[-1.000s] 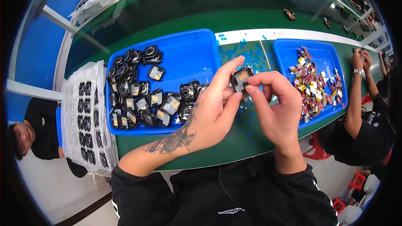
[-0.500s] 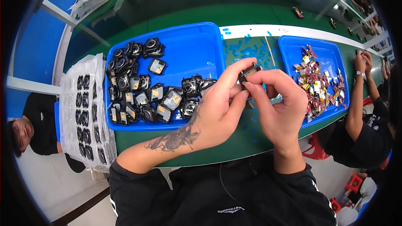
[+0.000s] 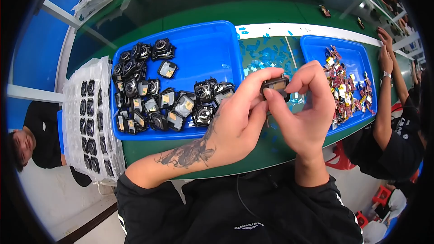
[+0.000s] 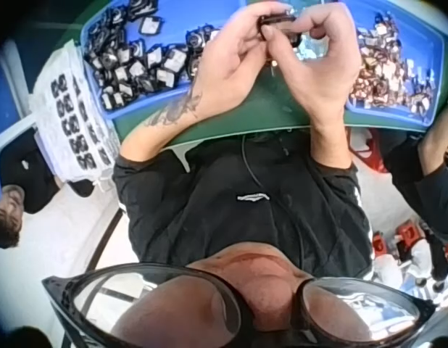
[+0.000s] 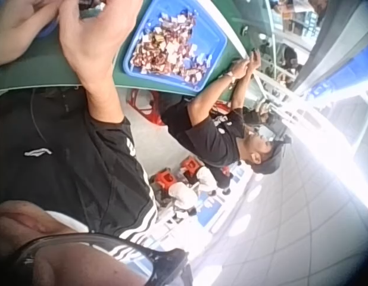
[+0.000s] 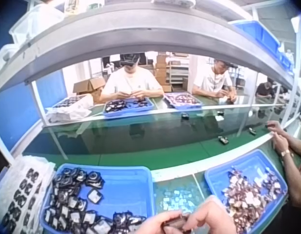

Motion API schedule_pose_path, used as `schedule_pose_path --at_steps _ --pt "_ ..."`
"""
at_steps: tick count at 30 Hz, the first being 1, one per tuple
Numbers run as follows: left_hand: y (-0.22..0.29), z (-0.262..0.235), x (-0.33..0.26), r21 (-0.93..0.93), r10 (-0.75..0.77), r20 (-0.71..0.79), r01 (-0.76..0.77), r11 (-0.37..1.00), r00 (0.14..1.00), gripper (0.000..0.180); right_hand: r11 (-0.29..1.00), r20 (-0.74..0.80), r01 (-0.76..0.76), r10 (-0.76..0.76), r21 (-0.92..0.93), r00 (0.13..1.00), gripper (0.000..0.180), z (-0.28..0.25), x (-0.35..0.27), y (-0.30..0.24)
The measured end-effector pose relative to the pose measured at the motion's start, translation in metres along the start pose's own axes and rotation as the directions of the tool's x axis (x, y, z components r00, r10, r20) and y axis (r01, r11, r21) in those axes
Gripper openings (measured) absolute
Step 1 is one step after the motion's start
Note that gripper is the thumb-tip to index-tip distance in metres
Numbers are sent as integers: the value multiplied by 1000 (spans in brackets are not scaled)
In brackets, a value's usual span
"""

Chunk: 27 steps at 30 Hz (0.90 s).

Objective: Assembling small electronic components at a production line by hand.

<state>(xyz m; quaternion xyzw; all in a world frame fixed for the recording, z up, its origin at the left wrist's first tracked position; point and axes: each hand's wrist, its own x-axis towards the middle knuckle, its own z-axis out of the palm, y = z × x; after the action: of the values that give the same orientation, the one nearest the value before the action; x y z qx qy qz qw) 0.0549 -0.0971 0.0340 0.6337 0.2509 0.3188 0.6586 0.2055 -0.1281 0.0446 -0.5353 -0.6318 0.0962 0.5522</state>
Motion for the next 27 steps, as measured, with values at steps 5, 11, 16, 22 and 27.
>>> schedule_pose_path --at_steps 5,11,16,22,27 --pt "-2 3 5 -151 11 -56 -19 988 998 46 911 79 -250 237 328 968 26 3 -3 17" --pt "4 -4 12 -328 6 -197 -71 942 980 52 785 237 -440 371 437 898 31 -15 -20 11" --pt "1 -18 7 289 173 33 -175 941 984 42 735 233 -477 417 482 878 16 -16 -17 8" --pt "3 -12 11 652 457 -27 -331 682 889 35 654 295 -493 396 574 870 15 -22 -17 12" --pt "6 -17 10 605 351 50 -308 734 935 25 531 379 -497 322 687 868 11 -32 -15 26"
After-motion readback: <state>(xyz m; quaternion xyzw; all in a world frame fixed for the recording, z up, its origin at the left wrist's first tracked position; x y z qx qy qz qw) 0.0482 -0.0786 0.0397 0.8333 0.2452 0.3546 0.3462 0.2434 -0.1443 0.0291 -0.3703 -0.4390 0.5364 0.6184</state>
